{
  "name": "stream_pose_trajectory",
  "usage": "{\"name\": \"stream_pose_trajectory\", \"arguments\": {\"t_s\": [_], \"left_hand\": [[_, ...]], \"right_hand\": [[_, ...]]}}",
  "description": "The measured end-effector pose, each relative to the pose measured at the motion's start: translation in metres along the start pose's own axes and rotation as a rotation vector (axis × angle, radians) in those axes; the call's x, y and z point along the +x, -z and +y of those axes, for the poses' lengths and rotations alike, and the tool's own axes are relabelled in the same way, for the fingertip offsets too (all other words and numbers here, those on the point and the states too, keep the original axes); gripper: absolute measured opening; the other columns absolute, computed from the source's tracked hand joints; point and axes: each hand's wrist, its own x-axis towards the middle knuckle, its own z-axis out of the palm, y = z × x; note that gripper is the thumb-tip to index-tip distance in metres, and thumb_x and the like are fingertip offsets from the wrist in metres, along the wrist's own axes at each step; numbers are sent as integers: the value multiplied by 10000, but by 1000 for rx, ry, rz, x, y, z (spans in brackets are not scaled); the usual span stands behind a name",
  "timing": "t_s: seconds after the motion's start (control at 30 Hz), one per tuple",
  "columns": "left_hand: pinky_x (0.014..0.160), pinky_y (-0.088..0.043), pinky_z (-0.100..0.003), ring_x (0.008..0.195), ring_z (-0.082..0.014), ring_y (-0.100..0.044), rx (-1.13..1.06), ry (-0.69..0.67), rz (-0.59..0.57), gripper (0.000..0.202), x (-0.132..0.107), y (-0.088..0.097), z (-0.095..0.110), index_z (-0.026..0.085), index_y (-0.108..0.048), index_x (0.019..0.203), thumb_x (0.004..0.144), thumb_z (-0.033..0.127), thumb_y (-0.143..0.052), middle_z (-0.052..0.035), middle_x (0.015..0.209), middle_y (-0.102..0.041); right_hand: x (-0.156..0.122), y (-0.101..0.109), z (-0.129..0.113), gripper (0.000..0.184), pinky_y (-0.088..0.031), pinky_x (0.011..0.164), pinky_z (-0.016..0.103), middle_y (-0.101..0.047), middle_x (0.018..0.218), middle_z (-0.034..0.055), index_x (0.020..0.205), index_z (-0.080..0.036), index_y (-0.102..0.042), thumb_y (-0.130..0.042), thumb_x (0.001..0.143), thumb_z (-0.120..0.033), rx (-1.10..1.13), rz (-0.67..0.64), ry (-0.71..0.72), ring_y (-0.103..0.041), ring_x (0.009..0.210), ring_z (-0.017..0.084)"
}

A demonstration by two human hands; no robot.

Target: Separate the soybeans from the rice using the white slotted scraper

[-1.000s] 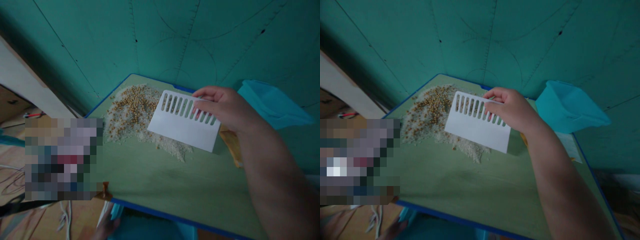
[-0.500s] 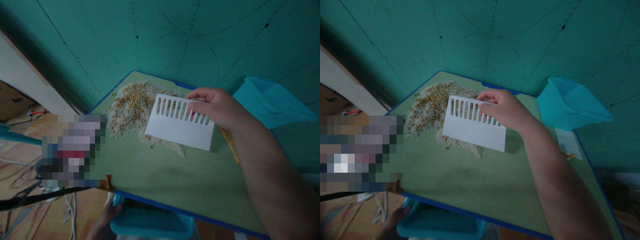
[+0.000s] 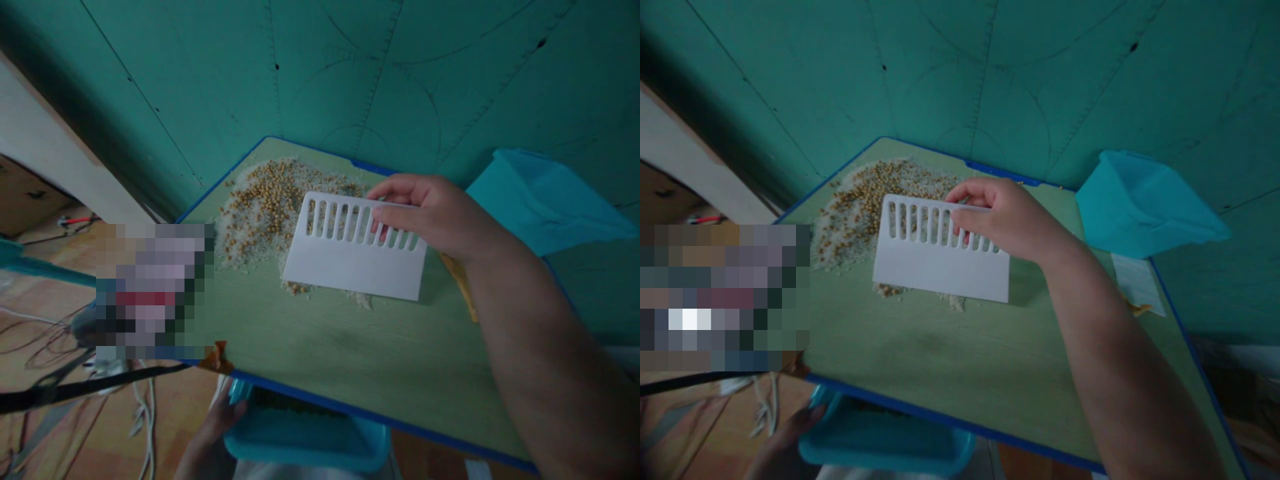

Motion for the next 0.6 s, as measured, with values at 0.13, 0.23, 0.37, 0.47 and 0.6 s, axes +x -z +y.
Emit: {"name": "stream_pose_trajectory", "arguments": {"t_s": [0.13,0.23,0.37,0.47,0.6], "left_hand": [[872,-458,-384,1030,-314,-572,19,9,21,557,-2,-2,2,322,-628,1052,509,284,-748,56,994,-719],[875,-455,-365,1068,-312,-544,15,14,18,550,-2,-3,1,317,-636,1042,504,290,-750,54,964,-729],[880,-450,-376,1094,-320,-521,39,-38,-12,529,1,1,-1,302,-630,1058,536,277,-717,44,991,-721],[876,-452,-399,1071,-328,-539,74,-55,-24,504,2,2,-3,290,-630,1056,557,276,-695,38,986,-723],[870,-456,-397,1033,-318,-569,75,-29,-22,492,0,-2,-1,298,-637,1040,552,282,-695,43,934,-737]], "right_hand": [[1,-3,0,124,-423,410,204,-644,645,-22,827,-225,-619,-605,705,-207,1,5,11,-586,508,115],[2,-5,2,117,-426,411,207,-642,649,-21,826,-227,-617,-598,711,-210,-1,9,14,-587,510,117],[3,-9,3,116,-424,408,202,-637,637,-22,826,-222,-616,-594,712,-213,-1,-7,8,-580,504,113],[2,-11,3,124,-431,419,205,-635,635,-22,832,-221,-617,-593,711,-211,-4,-22,11,-581,513,114],[1,-13,2,136,-431,425,203,-636,645,-25,839,-224,-619,-585,708,-205,-5,-38,27,-582,520,112]]}}
